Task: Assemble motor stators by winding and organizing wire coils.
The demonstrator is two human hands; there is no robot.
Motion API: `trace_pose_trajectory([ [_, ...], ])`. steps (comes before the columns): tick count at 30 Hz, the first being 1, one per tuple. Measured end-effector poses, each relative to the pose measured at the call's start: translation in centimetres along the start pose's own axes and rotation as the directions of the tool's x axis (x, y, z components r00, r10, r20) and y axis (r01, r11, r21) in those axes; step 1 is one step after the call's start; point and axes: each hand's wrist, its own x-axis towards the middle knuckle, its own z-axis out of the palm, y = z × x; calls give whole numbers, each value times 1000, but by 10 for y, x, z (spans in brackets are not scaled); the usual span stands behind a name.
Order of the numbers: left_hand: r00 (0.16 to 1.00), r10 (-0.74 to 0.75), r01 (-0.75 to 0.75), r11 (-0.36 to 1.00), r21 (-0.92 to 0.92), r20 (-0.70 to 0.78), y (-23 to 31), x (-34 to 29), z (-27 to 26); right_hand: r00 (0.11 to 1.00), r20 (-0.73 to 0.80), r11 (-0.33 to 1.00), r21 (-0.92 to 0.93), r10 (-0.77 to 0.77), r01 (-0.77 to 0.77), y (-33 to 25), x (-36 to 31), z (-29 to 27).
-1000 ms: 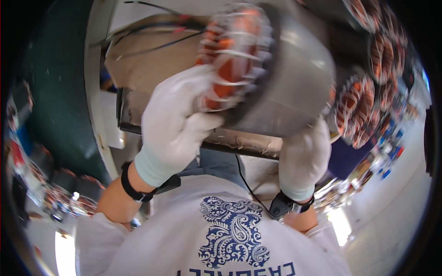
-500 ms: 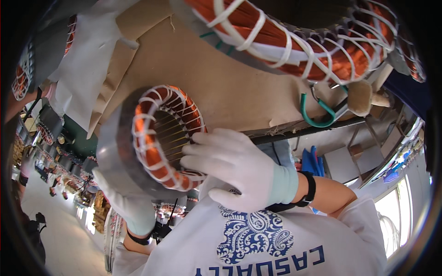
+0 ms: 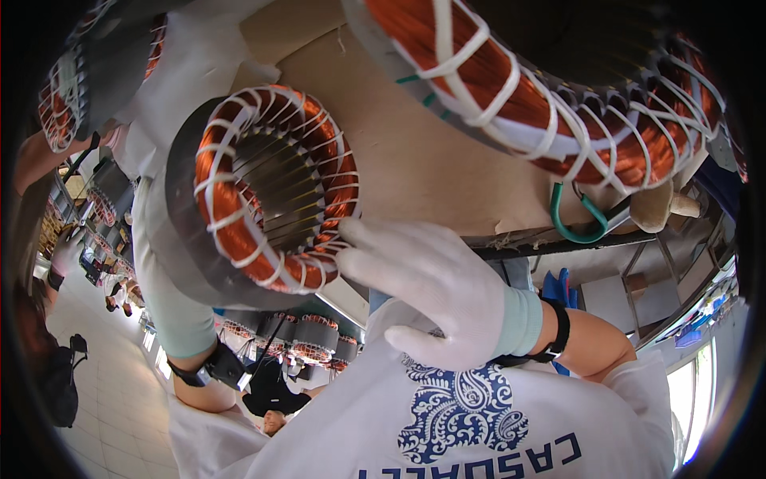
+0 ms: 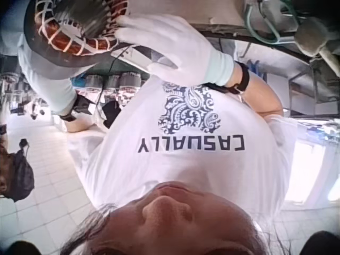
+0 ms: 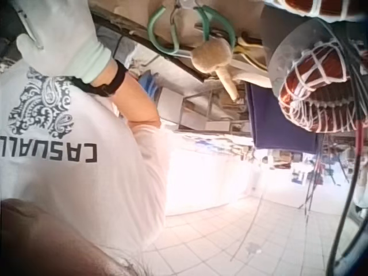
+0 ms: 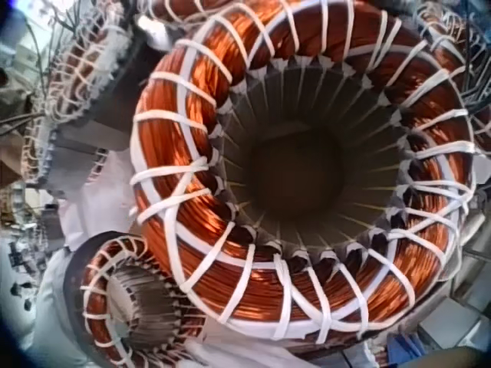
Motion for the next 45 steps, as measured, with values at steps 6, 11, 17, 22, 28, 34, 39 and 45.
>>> trace_pose_trajectory([
  [6,766,-551,149,-347,-926,330,40,-24,18,987,101,980,-166,128,-110,-17,-5,-3],
  [11,909,-414,3,147,-989,-59,48,-95,75,869,130,771,412,478,-486,-30,4,6],
  [17,810,-539,202,-110,-973,229,67,-86,63,763,245,552,564,599,-615,-88,41,35],
  [22,673,-725,7,205,-979,-147,83,-127,90,679,265,494,516,684,-700,-96,25,65],
  [28,489,-869,122,-16,-992,74,20,-273,34,592,551,616,170,588,-769,-107,48,146],
  [34,400,-916,629,237,-740,46,-99,-398,76,656,569,835,-104,495,-540,-145,74,207],
  [39,414,-910,862,405,-306,-39,-154,-464,171,620,465,758,-207,632,-618,-113,55,201],
  [45,414,-898,901,382,-205,149,-136,-507,221,506,492,679,-276,708,-680,-105,45,237],
])
